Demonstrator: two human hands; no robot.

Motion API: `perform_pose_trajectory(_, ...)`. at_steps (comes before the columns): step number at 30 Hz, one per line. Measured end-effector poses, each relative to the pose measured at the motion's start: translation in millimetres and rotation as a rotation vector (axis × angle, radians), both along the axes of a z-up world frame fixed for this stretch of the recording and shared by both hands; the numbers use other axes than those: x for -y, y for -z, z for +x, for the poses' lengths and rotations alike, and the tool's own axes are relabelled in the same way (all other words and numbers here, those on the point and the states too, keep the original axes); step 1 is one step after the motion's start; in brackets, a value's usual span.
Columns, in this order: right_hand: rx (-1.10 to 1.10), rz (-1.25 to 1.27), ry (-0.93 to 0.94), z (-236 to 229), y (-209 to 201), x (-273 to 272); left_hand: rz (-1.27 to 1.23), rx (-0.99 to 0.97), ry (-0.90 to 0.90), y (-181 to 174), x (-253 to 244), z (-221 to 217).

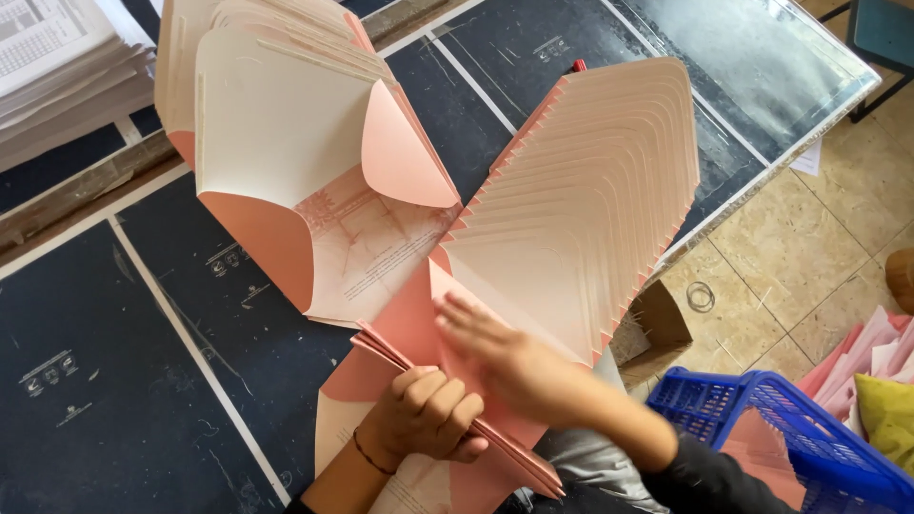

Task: The person folds a stack of pink and white paper sheets on a table. They use a red tool to crease the folds and a brush to smooth the paper. The person then stacks the folded sheets and places them on the table.

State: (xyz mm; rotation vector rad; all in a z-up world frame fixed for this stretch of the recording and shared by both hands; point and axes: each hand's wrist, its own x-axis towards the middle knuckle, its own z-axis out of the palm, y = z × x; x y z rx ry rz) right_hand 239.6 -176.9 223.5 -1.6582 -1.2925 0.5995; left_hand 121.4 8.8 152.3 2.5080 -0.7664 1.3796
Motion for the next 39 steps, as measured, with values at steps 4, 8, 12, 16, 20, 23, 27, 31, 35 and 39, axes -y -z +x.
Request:
perform_pose_trajectory(4, 0.272, -0.137, 0.086, -31, 52, -10, -0.040, -0.065, 0.023, -7, 5, 9)
perform_pose_trajectory(8, 0.069, -0.072, 0.238, 7, 12, 2, -0.067, -0.368, 0.116, -15, 11, 28)
perform_pose_trajectory(12, 0.742, -0.214, 0.825, 66, 30, 42, -0.101, -0.483, 0.111, -36, 19, 41)
perform_pose_trajectory(16, 0.777, -0.336, 0.858, 92, 23, 58, -0.133, -0.453, 0.144, -37, 18, 45)
perform_pose_trajectory(20, 0.416, -0.148, 0.815, 97, -8, 61, -0.101, -0.351, 0.127, -42, 20, 45)
perform_pose_trajectory(23, 0.766, -0.156, 0.811, 93, -2, 62, -0.052, -0.390, 0.090, -32, 19, 42)
perform_pose_trajectory(27, 0.805, -0.263, 0.730, 87, 2, 59, -0.038, -0.342, 0.093, -30, 18, 42)
perform_pose_trajectory(31, 0.053, 0.055, 0.423, 69, -16, 38, -0.056, -0.382, 0.119, -36, 17, 42)
perform_pose_trajectory(35, -0.067, 0.038, 0.059, 30, -11, 11, -0.083, -0.073, 0.044, -7, 10, 20)
perform_pose_trajectory(39, 0.365, -0.136, 0.092, -12, 55, -4, -0.102, -0.039, 0.016, -5, 10, 19)
